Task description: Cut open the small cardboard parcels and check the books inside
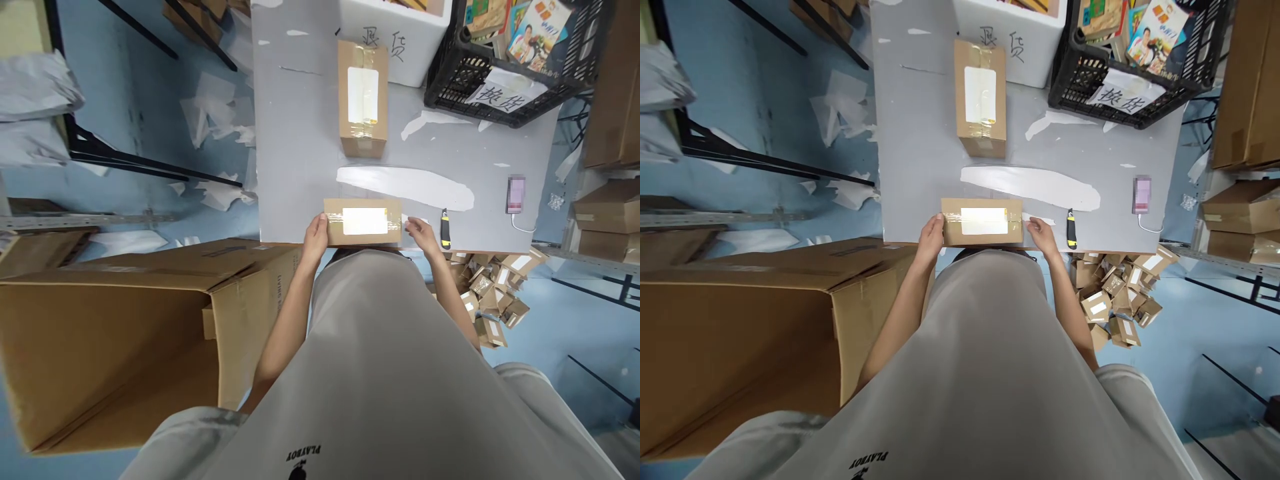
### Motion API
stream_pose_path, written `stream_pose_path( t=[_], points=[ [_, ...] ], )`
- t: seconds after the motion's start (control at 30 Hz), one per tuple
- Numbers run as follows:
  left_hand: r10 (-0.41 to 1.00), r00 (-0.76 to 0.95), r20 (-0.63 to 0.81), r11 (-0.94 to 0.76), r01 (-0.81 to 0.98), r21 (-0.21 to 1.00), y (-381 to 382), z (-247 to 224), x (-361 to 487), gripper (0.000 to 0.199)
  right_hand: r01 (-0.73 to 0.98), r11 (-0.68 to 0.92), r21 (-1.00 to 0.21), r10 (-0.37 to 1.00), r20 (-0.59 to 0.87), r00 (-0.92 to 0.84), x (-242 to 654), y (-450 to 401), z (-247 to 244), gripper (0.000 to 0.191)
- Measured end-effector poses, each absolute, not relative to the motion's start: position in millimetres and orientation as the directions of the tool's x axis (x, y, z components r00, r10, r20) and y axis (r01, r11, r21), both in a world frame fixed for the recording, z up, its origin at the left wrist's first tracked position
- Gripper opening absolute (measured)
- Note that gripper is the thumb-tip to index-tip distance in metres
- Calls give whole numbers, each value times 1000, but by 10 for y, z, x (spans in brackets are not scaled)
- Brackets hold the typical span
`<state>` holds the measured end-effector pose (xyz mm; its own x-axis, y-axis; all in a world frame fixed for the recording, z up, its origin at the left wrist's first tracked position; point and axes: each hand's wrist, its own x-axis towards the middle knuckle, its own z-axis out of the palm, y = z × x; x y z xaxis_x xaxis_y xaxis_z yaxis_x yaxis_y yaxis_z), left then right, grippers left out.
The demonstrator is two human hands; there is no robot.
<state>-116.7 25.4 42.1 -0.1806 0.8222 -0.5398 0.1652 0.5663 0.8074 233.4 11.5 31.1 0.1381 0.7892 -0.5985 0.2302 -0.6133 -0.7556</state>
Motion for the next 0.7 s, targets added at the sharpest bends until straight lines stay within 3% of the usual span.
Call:
stream_pose_path(
  t=[0.13, 0.37, 0.5, 0.7],
  points=[
    [795, -185, -577, 603, 144, 784, 291, 290, -1314, 49, 281, -561, -779, 817, -575, 39, 2022, 150, 308, 64],
    [812, -241, -532, 580, 221, 784, 637, 136, -1459, 43, 494, -525, -693, 833, -537, 131, 1834, 474, 447, 54],
    [869, -236, -434, 483, 217, 848, 1174, 156, -1436, 48, 438, -484, -758, 873, -456, 176, 1763, 1011, 523, 59],
    [938, -86, -336, 346, 157, 925, 2120, 187, -1131, 55, 375, -445, -813, 894, -384, 230, 1462, 2040, 600, 61]
  ],
)
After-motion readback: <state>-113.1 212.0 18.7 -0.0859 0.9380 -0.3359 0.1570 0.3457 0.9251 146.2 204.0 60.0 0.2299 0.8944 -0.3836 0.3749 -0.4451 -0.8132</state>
